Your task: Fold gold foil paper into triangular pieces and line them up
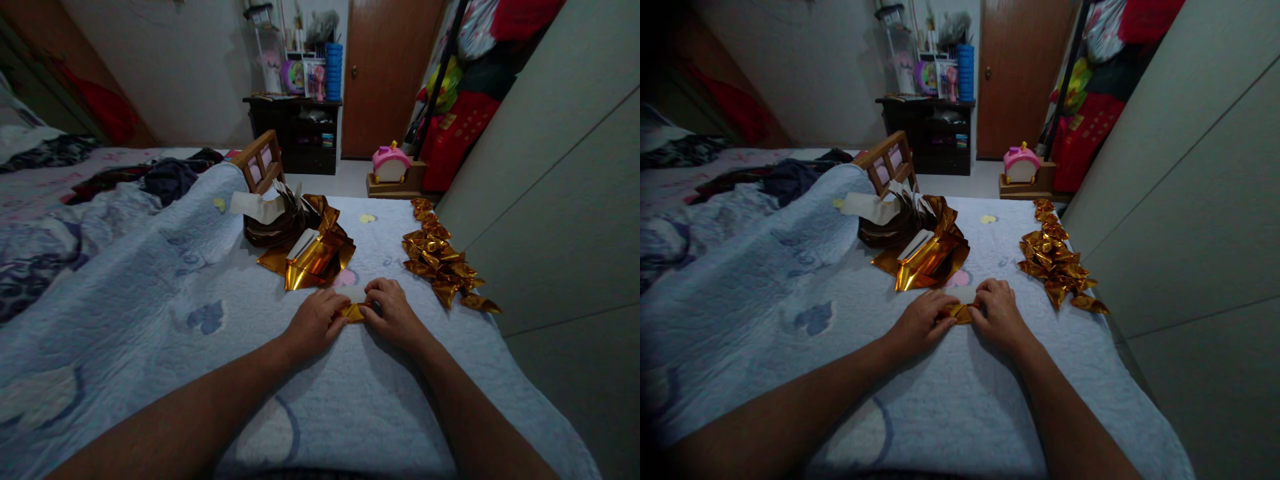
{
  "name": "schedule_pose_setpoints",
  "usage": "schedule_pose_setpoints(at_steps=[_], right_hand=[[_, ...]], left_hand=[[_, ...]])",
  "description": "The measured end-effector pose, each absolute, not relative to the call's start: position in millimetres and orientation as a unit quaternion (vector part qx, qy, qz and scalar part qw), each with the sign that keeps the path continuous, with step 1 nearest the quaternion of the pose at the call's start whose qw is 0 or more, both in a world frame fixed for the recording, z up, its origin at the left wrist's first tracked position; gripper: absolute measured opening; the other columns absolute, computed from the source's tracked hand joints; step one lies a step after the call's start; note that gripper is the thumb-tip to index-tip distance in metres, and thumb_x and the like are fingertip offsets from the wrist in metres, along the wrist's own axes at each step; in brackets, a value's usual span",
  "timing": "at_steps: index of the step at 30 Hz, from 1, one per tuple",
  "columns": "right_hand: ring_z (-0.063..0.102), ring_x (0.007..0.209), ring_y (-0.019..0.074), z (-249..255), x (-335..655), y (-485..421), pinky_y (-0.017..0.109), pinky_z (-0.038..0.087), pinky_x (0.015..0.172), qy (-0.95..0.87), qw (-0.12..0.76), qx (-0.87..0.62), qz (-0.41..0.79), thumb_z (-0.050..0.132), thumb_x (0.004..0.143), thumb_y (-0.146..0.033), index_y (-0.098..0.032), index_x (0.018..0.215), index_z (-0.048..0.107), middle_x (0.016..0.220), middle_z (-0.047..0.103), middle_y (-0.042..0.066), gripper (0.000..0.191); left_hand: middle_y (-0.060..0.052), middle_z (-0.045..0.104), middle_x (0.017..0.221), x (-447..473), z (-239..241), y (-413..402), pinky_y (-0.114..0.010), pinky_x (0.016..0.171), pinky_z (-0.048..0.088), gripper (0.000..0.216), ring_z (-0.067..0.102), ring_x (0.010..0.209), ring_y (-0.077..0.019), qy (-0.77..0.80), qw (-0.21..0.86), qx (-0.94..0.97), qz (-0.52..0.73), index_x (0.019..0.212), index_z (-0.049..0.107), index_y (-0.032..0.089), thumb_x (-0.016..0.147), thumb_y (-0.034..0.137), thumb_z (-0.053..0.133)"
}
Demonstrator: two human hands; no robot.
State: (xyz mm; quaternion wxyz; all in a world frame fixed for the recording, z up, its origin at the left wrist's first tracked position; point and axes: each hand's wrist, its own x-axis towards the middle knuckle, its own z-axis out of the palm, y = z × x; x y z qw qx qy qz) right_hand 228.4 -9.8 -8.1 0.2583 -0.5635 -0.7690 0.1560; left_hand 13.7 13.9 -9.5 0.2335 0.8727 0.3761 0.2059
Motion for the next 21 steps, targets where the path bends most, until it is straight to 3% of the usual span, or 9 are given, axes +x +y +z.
schedule_pose_setpoints(at_steps=[6,15,21], right_hand=[[0.051,0.102,0.0267,-11.2,227.6,-8.0,0.044,0.041,0.091,-0.767,0.242,-0.576,0.147,0.070,0.084,-0.019,-0.021,0.076,0.066,0.107,0.065,0.008,0.009],[0.052,0.101,0.0267,-11.0,227.0,-6.9,0.043,0.041,0.090,-0.760,0.239,-0.585,0.153,0.072,0.082,-0.020,-0.021,0.076,0.063,0.106,0.064,0.008,0.011],[0.051,0.094,0.0263,-10.3,229.2,-9.1,0.039,0.041,0.083,-0.744,0.272,-0.595,0.134,0.071,0.079,-0.023,-0.022,0.094,0.058,0.098,0.062,0.007,0.020]], left_hand=[[-0.009,0.070,0.109,13.4,-12.6,16.2,-0.042,0.092,0.048,0.030,0.062,0.103,-0.0260,0.354,0.247,0.879,0.205,0.119,0.066,0.018,0.090,0.014,0.060],[-0.008,0.067,0.101,12.4,-14.2,16.6,-0.038,0.082,0.048,0.033,0.061,0.094,-0.0246,0.343,0.205,0.899,0.180,0.126,0.068,0.024,0.096,0.019,0.056],[-0.008,0.068,0.100,12.7,-12.6,17.1,-0.038,0.083,0.048,0.024,0.062,0.094,-0.0238,0.347,0.208,0.896,0.181,0.115,0.070,0.020,0.094,0.019,0.056]])
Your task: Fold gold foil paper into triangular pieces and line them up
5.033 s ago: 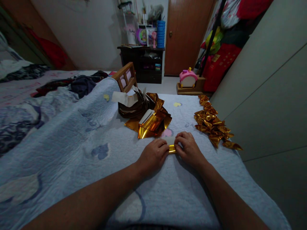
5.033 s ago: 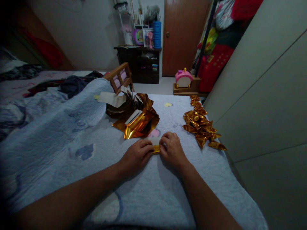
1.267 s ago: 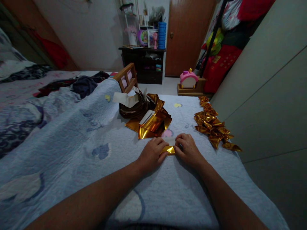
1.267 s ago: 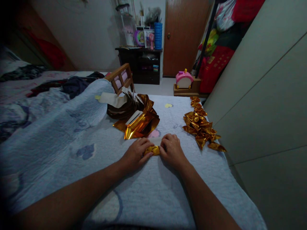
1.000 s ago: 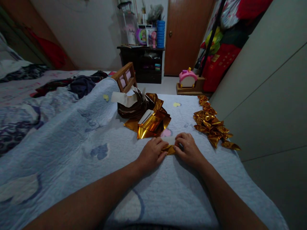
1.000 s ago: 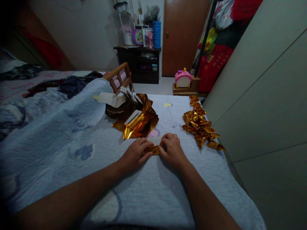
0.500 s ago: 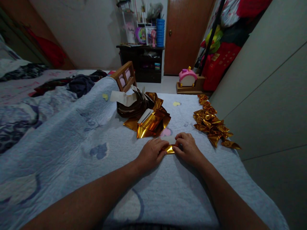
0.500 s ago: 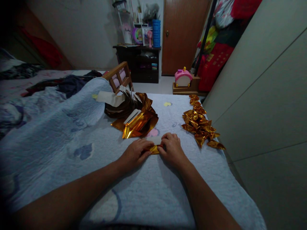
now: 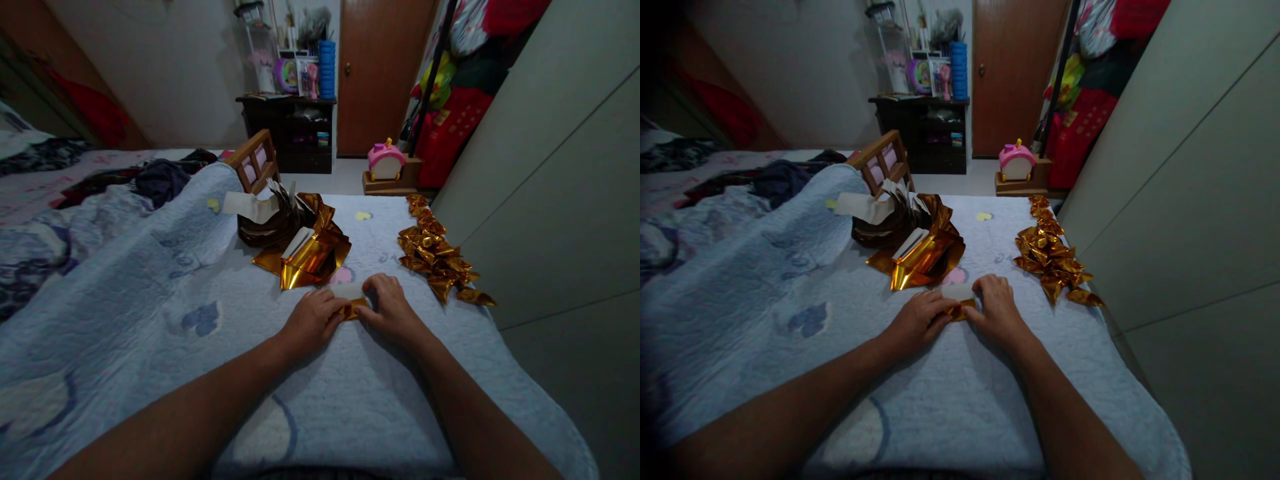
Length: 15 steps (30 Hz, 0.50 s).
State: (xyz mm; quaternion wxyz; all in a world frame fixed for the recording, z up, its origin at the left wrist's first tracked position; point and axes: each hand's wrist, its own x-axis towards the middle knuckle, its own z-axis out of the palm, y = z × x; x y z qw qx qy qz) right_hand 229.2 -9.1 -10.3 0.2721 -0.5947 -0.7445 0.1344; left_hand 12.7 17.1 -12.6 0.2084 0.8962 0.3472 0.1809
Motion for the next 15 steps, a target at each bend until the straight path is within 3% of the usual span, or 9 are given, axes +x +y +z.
schedule_pose_setpoints(at_steps=[9,15], right_hand=[[0.050,0.101,0.0293,-12.8,226.5,-13.3,0.042,0.040,0.085,-0.729,0.245,-0.630,0.107,0.071,0.082,-0.029,-0.022,0.087,0.059,0.105,0.061,0.009,0.015],[0.049,0.104,0.0311,-14.9,218.0,-14.6,0.044,0.039,0.087,-0.706,0.237,-0.663,0.082,0.076,0.079,-0.032,-0.022,0.090,0.061,0.111,0.059,0.011,0.021]], left_hand=[[-0.008,0.070,0.102,12.3,-12.3,16.3,-0.039,0.084,0.049,0.027,0.063,0.095,-0.0243,0.347,0.211,0.894,0.190,0.118,0.066,0.020,0.093,0.018,0.056],[-0.010,0.072,0.117,13.2,-13.8,15.5,-0.043,0.090,0.050,0.036,0.065,0.105,-0.0268,0.351,0.216,0.889,0.201,0.125,0.061,0.019,0.090,0.014,0.058]])
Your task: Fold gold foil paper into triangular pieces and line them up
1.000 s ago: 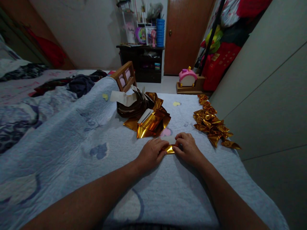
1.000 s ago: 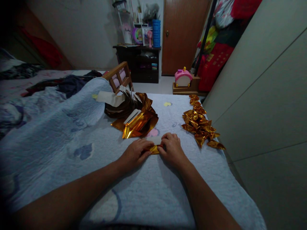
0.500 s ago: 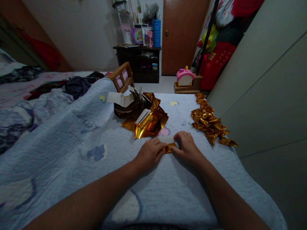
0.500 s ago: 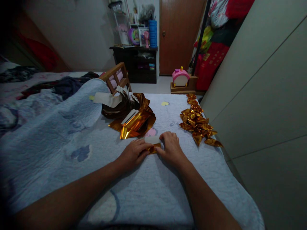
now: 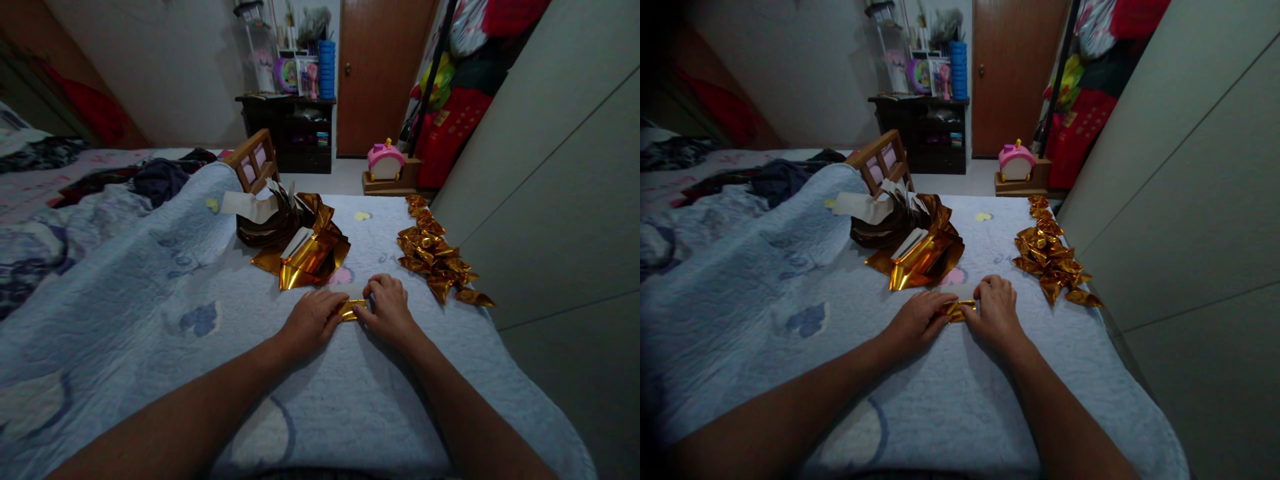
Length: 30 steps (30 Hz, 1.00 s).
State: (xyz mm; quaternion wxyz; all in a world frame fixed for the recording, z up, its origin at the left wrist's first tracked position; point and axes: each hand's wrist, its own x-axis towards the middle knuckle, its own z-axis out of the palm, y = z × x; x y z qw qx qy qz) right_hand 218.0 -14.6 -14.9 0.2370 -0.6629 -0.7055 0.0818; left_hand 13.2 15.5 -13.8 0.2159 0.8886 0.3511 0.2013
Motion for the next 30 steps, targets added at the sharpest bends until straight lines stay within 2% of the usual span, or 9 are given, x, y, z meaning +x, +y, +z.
schedule_pose_setpoints(at_steps=[8,16,18,20,23,25,28,30], right_hand=[[0.049,0.107,0.0313,-23.3,217.4,-10.8,0.045,0.038,0.088,-0.689,0.259,-0.672,0.081,0.079,0.074,-0.031,-0.023,0.080,0.060,0.114,0.060,0.009,0.021],[0.051,0.111,0.0308,-12.7,224.3,-10.7,0.046,0.040,0.091,-0.675,0.319,-0.645,0.165,0.073,0.075,-0.023,-0.023,0.073,0.059,0.113,0.064,0.007,0.014],[0.055,0.103,0.0275,-7.3,224.9,-10.3,0.043,0.042,0.088,-0.679,0.345,-0.614,0.207,0.070,0.075,-0.021,-0.023,0.070,0.055,0.102,0.065,0.006,0.015],[0.056,0.082,0.0217,-2.7,224.5,-10.6,0.035,0.044,0.074,-0.661,0.358,-0.599,0.278,0.066,0.076,-0.023,-0.023,0.070,0.051,0.082,0.062,0.003,0.016],[0.049,0.060,0.0158,1.8,222.6,-12.3,0.029,0.038,0.057,-0.603,0.379,-0.592,0.378,0.063,0.079,-0.031,-0.024,0.071,0.048,0.064,0.052,-0.003,0.019],[0.046,0.057,0.0142,3.5,221.3,-13.7,0.027,0.037,0.054,-0.573,0.411,-0.577,0.411,0.065,0.078,-0.036,-0.024,0.072,0.047,0.062,0.048,-0.005,0.023],[0.048,0.060,0.0140,4.7,220.7,-14.5,0.027,0.041,0.057,-0.545,0.459,-0.557,0.426,0.068,0.076,-0.037,-0.024,0.074,0.046,0.067,0.050,-0.005,0.026],[0.051,0.065,0.0148,4.2,221.1,-14.2,0.029,0.044,0.062,-0.537,0.477,-0.550,0.427,0.069,0.076,-0.036,-0.024,0.076,0.047,0.071,0.052,-0.003,0.026]], left_hand=[[-0.009,0.071,0.119,12.6,-15.6,15.0,-0.044,0.094,0.050,0.036,0.065,0.108,-0.0268,0.350,0.231,0.883,0.210,0.124,0.061,0.021,0.089,0.012,0.058],[-0.009,0.069,0.123,11.8,-17.7,13.3,-0.046,0.098,0.051,0.042,0.064,0.113,-0.0276,0.362,0.247,0.868,0.235,0.127,0.057,0.022,0.086,0.012,0.061],[-0.010,0.069,0.124,11.7,-16.1,12.6,-0.046,0.098,0.051,0.044,0.064,0.112,-0.0271,0.365,0.264,0.857,0.252,0.128,0.056,0.022,0.086,0.012,0.060],[-0.010,0.068,0.123,11.4,-13.2,11.7,-0.044,0.096,0.052,0.044,0.065,0.110,-0.0260,0.370,0.290,0.840,0.270,0.129,0.055,0.022,0.086,0.012,0.060],[-0.008,0.068,0.111,10.6,-7.4,10.5,-0.040,0.090,0.053,0.044,0.065,0.100,-0.0234,0.385,0.325,0.812,0.294,0.130,0.054,0.021,0.087,0.014,0.061],[-0.007,0.064,0.109,10.3,-4.2,9.9,-0.040,0.091,0.052,0.045,0.063,0.101,-0.0229,0.400,0.321,0.794,0.328,0.131,0.053,0.022,0.087,0.016,0.064],[-0.009,0.055,0.127,10.9,-3.1,10.2,-0.042,0.097,0.049,0.056,0.056,0.115,-0.0246,0.424,0.307,0.749,0.406,0.137,0.046,0.025,0.086,0.023,0.069],[-0.011,0.050,0.136,12.4,-4.5,11.1,-0.040,0.096,0.050,0.069,0.055,0.117,-0.0243,0.434,0.347,0.704,0.442,0.142,0.038,0.026,0.083,0.027,0.073]])
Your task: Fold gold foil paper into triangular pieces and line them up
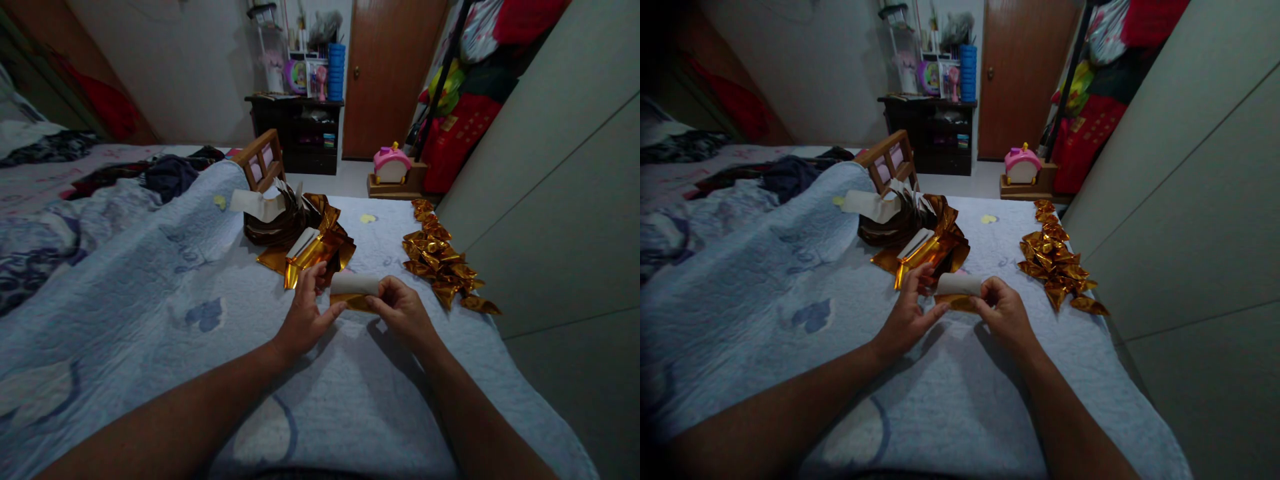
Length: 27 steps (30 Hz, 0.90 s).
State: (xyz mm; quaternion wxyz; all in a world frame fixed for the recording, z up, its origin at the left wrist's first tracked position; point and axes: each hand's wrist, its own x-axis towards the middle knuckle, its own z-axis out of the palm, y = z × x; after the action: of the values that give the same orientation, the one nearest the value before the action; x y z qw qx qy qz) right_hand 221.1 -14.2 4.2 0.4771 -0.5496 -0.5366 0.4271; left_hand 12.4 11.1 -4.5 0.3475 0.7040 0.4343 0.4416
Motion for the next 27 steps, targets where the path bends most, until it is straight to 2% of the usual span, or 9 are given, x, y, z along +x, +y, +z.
schedule_pose_setpoints(at_steps=[2,5,7,9,12,15,21,27], right_hand=[[0.052,0.067,0.0153,2.9,221.4,-13.8,0.029,0.046,0.065,-0.536,0.488,-0.541,0.427,0.070,0.077,-0.035,-0.024,0.078,0.048,0.074,0.055,-0.003,0.025],[0.053,0.068,0.0151,1.4,220.7,-13.8,0.029,0.047,0.066,-0.540,0.497,-0.534,0.421,0.071,0.077,-0.033,-0.024,0.081,0.049,0.074,0.055,-0.003,0.024],[0.053,0.069,0.0150,1.6,219.2,-14.4,0.028,0.046,0.066,-0.546,0.496,-0.535,0.412,0.071,0.077,-0.032,-0.023,0.081,0.050,0.074,0.054,-0.003,0.022],[0.054,0.069,0.0151,3.1,217.3,-15.3,0.028,0.046,0.067,-0.555,0.494,-0.536,0.401,0.070,0.078,-0.030,-0.023,0.080,0.051,0.074,0.054,-0.003,0.020],[0.054,0.069,0.0152,6.4,214.2,-16.4,0.028,0.046,0.067,-0.567,0.494,-0.536,0.384,0.069,0.078,-0.030,-0.022,0.079,0.053,0.073,0.055,-0.003,0.018],[0.056,0.070,0.0159,9.2,211.7,-17.3,0.029,0.047,0.068,-0.572,0.494,-0.533,0.381,0.068,0.079,-0.031,-0.022,0.082,0.056,0.075,0.057,-0.002,0.015],[0.064,0.082,0.0208,13.3,209.4,-20.7,0.035,0.051,0.076,-0.588,0.472,-0.518,0.404,0.065,0.083,-0.033,-0.019,0.100,0.067,0.092,0.070,0.006,0.022],[0.067,0.084,0.0223,19.1,208.4,-23.1,0.034,0.051,0.075,-0.627,0.453,-0.507,0.380,0.061,0.088,-0.031,-0.018,0.097,0.074,0.094,0.075,0.007,0.021]], left_hand=[[-0.011,0.053,0.133,14.4,-5.5,12.0,-0.037,0.090,0.052,0.075,0.060,0.110,-0.0221,0.431,0.435,0.648,0.453,0.143,0.034,0.026,0.082,0.030,0.075],[-0.009,0.063,0.117,17.1,-2.5,12.6,-0.027,0.071,0.053,0.061,0.066,0.087,-0.0161,0.404,0.589,0.558,0.423,0.132,0.042,0.022,0.082,0.034,0.075],[-0.006,0.067,0.104,18.1,2.2,12.2,-0.021,0.053,0.044,0.050,0.061,0.064,-0.0096,0.401,0.641,0.536,0.375,0.121,0.053,0.018,0.082,0.039,0.075],[-0.003,0.068,0.091,18.4,7.0,11.7,-0.019,0.046,0.035,0.049,0.054,0.052,-0.0062,0.396,0.665,0.524,0.356,0.120,0.059,0.015,0.082,0.041,0.075],[0.001,0.063,0.071,18.1,9.6,12.0,-0.018,0.043,0.031,0.046,0.048,0.047,-0.0054,0.393,0.684,0.503,0.352,0.116,0.065,0.013,0.083,0.044,0.073],[0.003,0.058,0.060,17.5,6.5,14.0,-0.018,0.043,0.029,0.044,0.044,0.044,-0.0056,0.387,0.697,0.481,0.364,0.112,0.068,0.013,0.084,0.046,0.073],[0.000,0.063,0.064,16.9,0.7,18.0,-0.018,0.049,0.036,0.038,0.047,0.051,-0.0068,0.365,0.702,0.475,0.385,0.099,0.072,0.012,0.080,0.045,0.078],[-0.001,0.064,0.067,16.6,-0.1,18.1,-0.020,0.052,0.038,0.033,0.049,0.054,-0.0084,0.345,0.709,0.478,0.386,0.095,0.072,0.014,0.081,0.043,0.077]])
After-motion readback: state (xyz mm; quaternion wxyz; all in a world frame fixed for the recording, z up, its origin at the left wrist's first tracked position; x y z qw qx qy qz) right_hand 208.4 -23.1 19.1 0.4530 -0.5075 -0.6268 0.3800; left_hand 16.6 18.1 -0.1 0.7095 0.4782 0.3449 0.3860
